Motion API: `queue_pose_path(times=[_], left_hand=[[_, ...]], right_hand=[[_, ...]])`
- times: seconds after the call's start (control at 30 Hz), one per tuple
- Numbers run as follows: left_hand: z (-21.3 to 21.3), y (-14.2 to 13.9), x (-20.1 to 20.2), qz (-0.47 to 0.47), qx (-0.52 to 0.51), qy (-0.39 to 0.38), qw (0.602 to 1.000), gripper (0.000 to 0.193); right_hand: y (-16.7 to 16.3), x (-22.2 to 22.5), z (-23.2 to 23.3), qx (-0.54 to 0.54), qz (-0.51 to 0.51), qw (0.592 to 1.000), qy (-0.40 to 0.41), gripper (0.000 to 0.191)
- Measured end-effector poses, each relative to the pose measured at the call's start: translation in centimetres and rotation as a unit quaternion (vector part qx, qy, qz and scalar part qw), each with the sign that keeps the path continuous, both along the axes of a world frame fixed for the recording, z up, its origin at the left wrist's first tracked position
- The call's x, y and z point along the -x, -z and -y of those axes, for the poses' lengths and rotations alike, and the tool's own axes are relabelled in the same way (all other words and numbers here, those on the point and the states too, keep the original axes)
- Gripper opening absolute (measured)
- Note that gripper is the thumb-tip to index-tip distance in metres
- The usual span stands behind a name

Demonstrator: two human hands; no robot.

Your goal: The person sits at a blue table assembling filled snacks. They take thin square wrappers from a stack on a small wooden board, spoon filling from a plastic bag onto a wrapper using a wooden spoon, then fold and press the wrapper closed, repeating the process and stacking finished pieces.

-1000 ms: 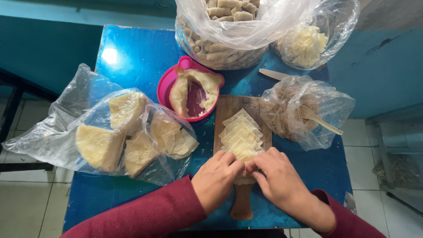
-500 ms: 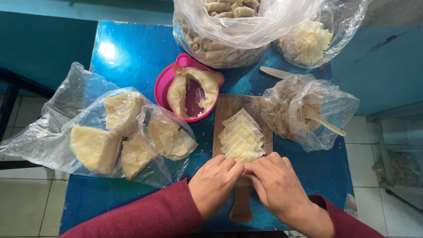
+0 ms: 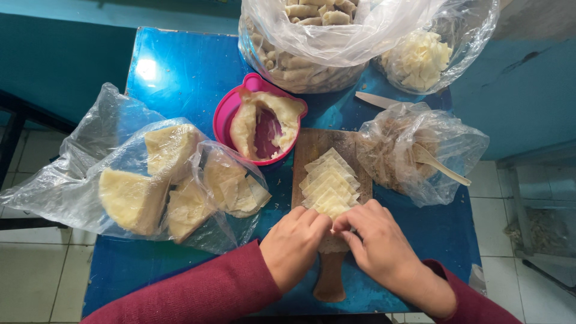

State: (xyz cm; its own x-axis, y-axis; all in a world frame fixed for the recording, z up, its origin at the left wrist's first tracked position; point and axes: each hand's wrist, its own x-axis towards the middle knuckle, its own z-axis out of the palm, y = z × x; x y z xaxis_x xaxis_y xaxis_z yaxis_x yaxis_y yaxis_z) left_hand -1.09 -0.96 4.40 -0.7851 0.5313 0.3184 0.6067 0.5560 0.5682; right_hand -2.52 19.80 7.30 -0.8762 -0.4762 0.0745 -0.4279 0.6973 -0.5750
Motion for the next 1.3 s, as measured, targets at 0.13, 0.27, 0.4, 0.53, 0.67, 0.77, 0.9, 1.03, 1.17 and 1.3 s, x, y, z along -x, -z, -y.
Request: queue_pose_path(times=[0.13,0.27,0.4,0.53,0.67,0.77,0.9,1.03,1.17,1.3], left_hand=[[-0.3,0.3,-0.5,-0.054,0.053,0.009,0.997,0.022],[-0.3,0.4,-0.4,-0.044,0.061,0.003,0.997,0.018],[-0.3,0.3,-0.2,-0.057,0.057,-0.003,0.997,0.019],[-0.1,0.1,0.1,-0.051,0.034,-0.004,0.998,0.023],[-0.1,0.1,0.2,-0.027,0.018,-0.01,0.999,0.024],[-0.1,0.1,0.3,-0.002,-0.014,-0.026,1.0,0.016],[-0.1,0.0,0.4,0.004,-0.017,-0.013,1.0,0.016],[-0.1,0.2,0.6,-0.03,0.01,-0.005,0.999,0.015],[-0.2,0.5,0.6,-0.045,0.02,-0.001,0.999,0.017],[-0.4,0.7,0.7,-0.063,0.041,-0.003,0.997,0.017]], right_hand=[[-0.6,-0.9,0.3,-0.021,-0.054,0.998,-0.015,0.015],[-0.7,-1.0,0.5,-0.042,-0.079,0.996,-0.015,0.016],[-0.5,-1.0,0.6,-0.05,-0.117,0.992,-0.001,0.013],[-0.4,-0.3,0.4,-0.03,-0.077,0.996,0.025,0.011],[-0.6,-0.5,0.4,-0.01,-0.089,0.996,0.009,0.015],[-0.6,-0.8,0.7,-0.027,-0.102,0.994,-0.002,0.014],[-0.6,-0.8,0.8,-0.047,-0.111,0.993,-0.004,0.013],[-0.4,-0.8,0.8,-0.058,-0.114,0.992,0.004,0.015],[-0.4,-0.7,0.8,-0.05,-0.112,0.992,0.023,0.013],[-0.5,-0.5,0.7,-0.038,-0.12,0.991,0.035,0.017]])
